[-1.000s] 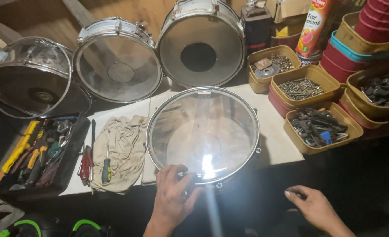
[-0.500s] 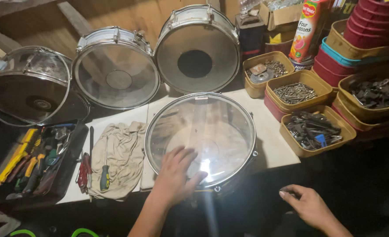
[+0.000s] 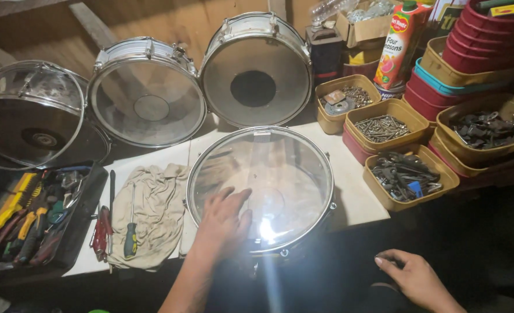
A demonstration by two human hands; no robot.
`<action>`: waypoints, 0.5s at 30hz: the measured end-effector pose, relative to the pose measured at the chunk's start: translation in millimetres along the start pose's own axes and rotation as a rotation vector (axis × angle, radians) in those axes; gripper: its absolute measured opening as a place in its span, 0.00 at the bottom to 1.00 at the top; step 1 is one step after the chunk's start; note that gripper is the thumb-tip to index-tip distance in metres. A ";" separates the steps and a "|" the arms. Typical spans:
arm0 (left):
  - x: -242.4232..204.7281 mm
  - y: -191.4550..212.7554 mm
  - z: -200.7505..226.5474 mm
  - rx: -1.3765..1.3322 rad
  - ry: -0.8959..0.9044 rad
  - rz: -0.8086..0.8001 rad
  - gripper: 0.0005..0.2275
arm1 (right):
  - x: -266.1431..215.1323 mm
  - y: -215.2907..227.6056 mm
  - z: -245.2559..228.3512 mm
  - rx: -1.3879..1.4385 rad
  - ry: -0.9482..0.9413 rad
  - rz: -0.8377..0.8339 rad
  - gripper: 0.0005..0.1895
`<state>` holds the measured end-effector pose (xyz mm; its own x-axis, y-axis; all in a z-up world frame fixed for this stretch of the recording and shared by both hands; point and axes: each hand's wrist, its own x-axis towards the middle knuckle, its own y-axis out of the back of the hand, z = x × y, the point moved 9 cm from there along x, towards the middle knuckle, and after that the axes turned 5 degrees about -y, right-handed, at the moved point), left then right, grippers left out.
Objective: The person uses a drum key to tighten the tension rods on a snare drum placed on a workbench. They systematically rotate the key on each rod around the drum's rim to adjust the drumhead tension.
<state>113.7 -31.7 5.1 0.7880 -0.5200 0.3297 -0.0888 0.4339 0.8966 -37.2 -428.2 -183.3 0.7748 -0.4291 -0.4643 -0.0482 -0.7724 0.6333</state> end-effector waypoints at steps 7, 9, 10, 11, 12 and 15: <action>-15.8 11.4 -13.7 0.033 -0.017 0.091 0.20 | -12.0 -3.9 -27.8 0.039 0.026 -0.030 0.15; -24.1 19.1 -15.6 0.037 -0.065 0.132 0.21 | -17.6 -2.7 -35.0 0.090 0.003 -0.053 0.14; -29.1 20.9 -20.2 -0.013 -0.024 0.099 0.23 | -18.5 -0.9 -36.7 0.045 0.007 -0.044 0.14; -34.2 22.4 -24.8 -0.063 0.016 0.064 0.26 | -19.3 0.8 -38.6 0.000 0.011 -0.036 0.14; -35.3 41.2 -13.4 -0.065 0.016 0.067 0.26 | -18.7 2.5 -38.6 -0.001 0.012 -0.033 0.14; -67.5 19.4 -38.9 -0.149 0.416 -0.395 0.31 | -14.2 5.9 -33.9 0.062 -0.016 -0.034 0.12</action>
<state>82.5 40.5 -11.3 0.9192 -0.3442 -0.1912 0.3228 0.3806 0.8666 -27.1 -410.8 -152.0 0.7667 -0.4091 -0.4948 -0.0617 -0.8141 0.5775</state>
